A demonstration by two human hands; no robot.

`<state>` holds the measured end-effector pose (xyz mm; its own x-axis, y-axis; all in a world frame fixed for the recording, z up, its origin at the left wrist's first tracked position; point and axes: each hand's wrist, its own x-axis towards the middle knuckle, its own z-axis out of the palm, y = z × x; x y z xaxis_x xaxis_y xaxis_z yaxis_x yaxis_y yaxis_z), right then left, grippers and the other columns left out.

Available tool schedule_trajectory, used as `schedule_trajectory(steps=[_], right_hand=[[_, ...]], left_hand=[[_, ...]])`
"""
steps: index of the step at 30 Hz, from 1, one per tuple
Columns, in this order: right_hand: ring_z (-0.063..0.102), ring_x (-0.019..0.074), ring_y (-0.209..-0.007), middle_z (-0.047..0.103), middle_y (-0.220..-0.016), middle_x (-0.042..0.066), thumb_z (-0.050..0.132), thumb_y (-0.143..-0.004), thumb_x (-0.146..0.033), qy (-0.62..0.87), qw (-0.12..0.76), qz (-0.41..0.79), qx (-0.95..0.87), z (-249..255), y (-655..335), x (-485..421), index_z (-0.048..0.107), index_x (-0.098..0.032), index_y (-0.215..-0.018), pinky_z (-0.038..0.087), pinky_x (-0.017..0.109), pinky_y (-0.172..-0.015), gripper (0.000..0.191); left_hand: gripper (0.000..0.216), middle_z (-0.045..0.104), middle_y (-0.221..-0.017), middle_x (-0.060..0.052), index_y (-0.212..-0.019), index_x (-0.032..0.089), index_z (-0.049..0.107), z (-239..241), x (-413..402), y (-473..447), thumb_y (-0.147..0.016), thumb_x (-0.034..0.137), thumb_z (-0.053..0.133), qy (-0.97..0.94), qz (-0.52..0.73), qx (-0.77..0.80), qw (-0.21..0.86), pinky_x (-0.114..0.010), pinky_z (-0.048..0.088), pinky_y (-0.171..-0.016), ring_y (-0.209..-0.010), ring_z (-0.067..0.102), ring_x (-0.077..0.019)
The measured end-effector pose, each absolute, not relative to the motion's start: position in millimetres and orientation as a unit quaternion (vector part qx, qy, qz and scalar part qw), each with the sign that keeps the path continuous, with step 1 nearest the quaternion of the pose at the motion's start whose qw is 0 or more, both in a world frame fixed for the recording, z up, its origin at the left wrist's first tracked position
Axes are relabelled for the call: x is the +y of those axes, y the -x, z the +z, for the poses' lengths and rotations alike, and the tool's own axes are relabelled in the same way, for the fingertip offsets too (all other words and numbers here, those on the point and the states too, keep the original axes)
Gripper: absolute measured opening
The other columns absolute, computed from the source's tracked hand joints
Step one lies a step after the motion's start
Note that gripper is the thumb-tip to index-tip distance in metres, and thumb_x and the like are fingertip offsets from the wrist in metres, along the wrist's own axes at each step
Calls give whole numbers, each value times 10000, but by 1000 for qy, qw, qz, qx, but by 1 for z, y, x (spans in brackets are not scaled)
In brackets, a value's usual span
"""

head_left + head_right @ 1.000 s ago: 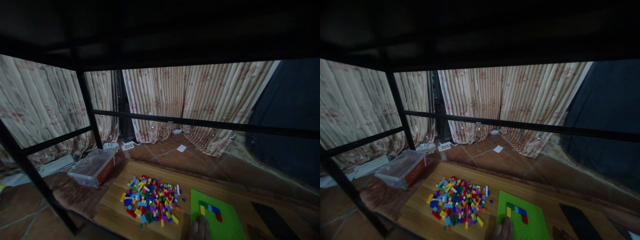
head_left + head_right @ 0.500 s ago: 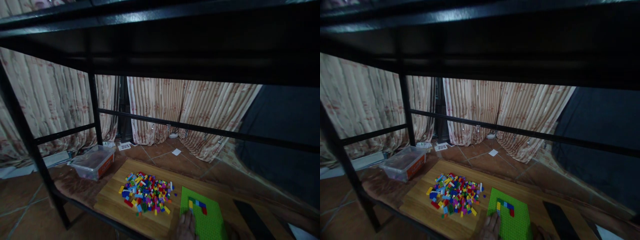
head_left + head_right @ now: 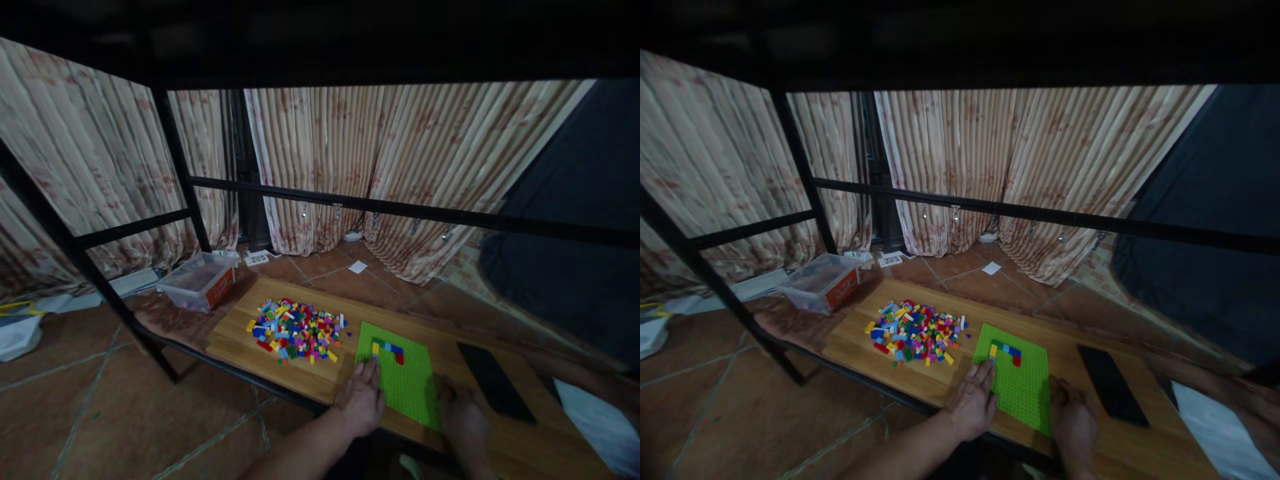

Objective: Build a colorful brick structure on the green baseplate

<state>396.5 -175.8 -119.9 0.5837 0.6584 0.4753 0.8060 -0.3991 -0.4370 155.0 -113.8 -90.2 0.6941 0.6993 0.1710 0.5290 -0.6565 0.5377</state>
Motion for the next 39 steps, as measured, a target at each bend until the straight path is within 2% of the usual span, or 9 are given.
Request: schedule_trajectory(steps=[8, 13, 17, 19, 21, 23, 28, 33, 39], right_hand=[[594, 304, -941, 686, -891, 201, 316, -812, -290, 839, 292, -137, -438, -128, -398, -175, 697, -62, -928, 450, 400, -861, 459], [594, 315, -942, 682, -899, 213, 343, -806, -336, 842, 307, -110, -430, -117, -398, -175, 698, -57, -939, 448, 418, -855, 470], [624, 286, -864, 696, -868, 168, 360, -839, -391, 843, 303, -45, -443, -108, -388, -169, 706, -97, -946, 471, 383, -780, 466], [615, 285, -899, 687, -940, 171, 373, -854, -405, 851, 293, -48, -434, -107, -373, -164, 687, -100, -1008, 468, 383, -780, 464], [577, 335, -985, 640, -1069, 225, 406, -853, -430, 865, 280, -61, -413, -107, -353, -159, 645, -63, -1102, 449, 439, -804, 503], [532, 363, -1054, 580, -1196, 217, 394, -877, -400, 885, 236, -88, -392, -105, -333, -155, 604, -97, -1190, 417, 487, -841, 484], [499, 363, -1081, 539, -1225, 198, 339, -922, -360, 895, 157, -96, -407, -94, -313, -157, 566, -114, -1237, 400, 485, -851, 460], [485, 355, -1087, 524, -1221, 194, 317, -931, -374, 899, 135, -85, -407, -93, -318, -158, 551, -132, -1245, 393, 486, -852, 460], [482, 388, -1073, 516, -1234, 204, 301, -930, -398, 899, 129, -75, -411, -95, -318, -159, 533, -123, -1264, 401, 502, -827, 491]], left_hand=[[580, 291, -1523, -137, -1437, 64, 325, -95, -112, -159, -923, 331, 352, -911, 173, 334, 170, -420, 292, -1162, -1386, 292, -267], [570, 310, -1516, -130, -1429, 69, 338, -93, -113, -159, -929, 343, 337, -909, 180, 339, 164, -402, 313, -1150, -1375, 308, -267], [559, 330, -1508, -119, -1418, 76, 359, -89, -113, -157, -923, 335, 353, -904, 192, 340, 174, -390, 311, -1155, -1377, 305, -258], [552, 332, -1507, -112, -1416, 89, 366, -87, -113, -157, -916, 321, 370, -901, 194, 343, 180, -398, 305, -1161, -1375, 311, -257], [550, 334, -1506, -113, -1417, 93, 364, -85, -113, -158, -910, 306, 376, -898, 188, 350, 189, -416, 305, -1161, -1375, 312, -264], [553, 338, -1502, -120, -1417, 83, 361, -83, -113, -160, -906, 294, 375, -894, 182, 357, 199, -429, 302, -1161, -1380, 305, -273], [549, 375, -1475, -129, -1395, 97, 391, -81, -119, -159, -872, 256, 442, -878, 202, 364, 235, -447, 299, -1167, -1370, 325, -265], [509, 446, -1418, -100, -1367, 188, 426, -75, -119, -121, -861, 205, 478, -851, 276, 377, 241, -490, 331, -1144, -1318, 403, -242], [420, 532, -1304, -108, -1254, 180, 533, -62, -84, -38, -845, 115, 464, -781, 358, 487, 159, -477, 414, -1071, -1233, 479, -242]])
